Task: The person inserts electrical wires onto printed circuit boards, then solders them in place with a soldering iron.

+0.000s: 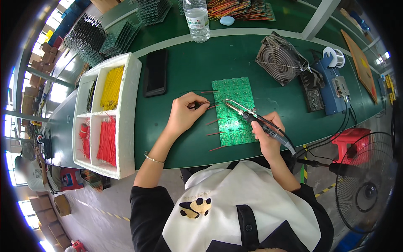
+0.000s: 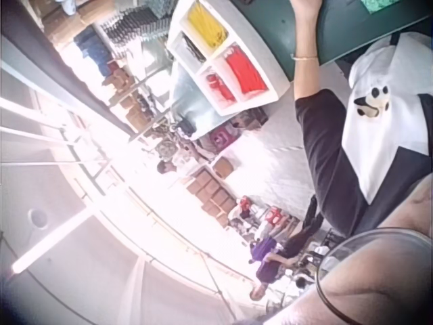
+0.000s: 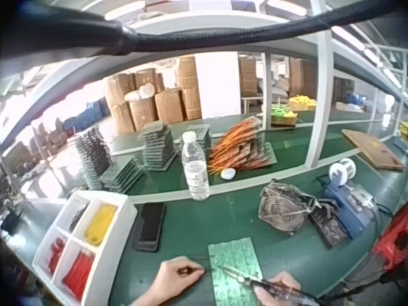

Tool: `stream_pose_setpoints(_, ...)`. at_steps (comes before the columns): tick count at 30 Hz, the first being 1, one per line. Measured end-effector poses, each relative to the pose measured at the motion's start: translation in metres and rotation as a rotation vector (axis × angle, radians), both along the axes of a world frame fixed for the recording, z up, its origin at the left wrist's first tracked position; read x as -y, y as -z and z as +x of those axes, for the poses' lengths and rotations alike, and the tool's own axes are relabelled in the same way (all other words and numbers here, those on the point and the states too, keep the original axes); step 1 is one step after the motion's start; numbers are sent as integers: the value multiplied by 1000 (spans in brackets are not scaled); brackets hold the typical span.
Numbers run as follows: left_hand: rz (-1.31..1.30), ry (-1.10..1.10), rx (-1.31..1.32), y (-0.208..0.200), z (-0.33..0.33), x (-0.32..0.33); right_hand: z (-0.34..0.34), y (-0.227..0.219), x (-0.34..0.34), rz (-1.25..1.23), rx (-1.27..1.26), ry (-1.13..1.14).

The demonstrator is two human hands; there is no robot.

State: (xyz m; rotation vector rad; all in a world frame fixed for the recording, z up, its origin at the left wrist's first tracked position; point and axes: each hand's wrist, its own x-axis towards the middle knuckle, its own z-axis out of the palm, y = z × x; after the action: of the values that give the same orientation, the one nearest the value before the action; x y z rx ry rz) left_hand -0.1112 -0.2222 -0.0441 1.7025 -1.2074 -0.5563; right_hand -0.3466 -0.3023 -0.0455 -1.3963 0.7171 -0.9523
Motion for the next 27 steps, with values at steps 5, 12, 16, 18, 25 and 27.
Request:
stream_pose_setpoints(5,41,0,-26,-2,-1,3,0,1,-1,-39,-39,19)
stream_pose_setpoints(12,161,19,-94,-10,-3,2,0,2,-1,-47,-30,31)
stream_pose_setpoints(16,215,54,-79,-14,-3,1,0,3,0,-48,-12,28)
stream_pose_setpoints(18,227,64,-94,-15,-2,2,0,1,-1,-46,-6,26)
stream_pose_setpoints(25,231,106,-185,-18,0,0,-2,1,-3,-39,0,42)
stream_pose_setpoints(27,210,114,-225,-14,4,0,-2,3,-1,-50,7,40)
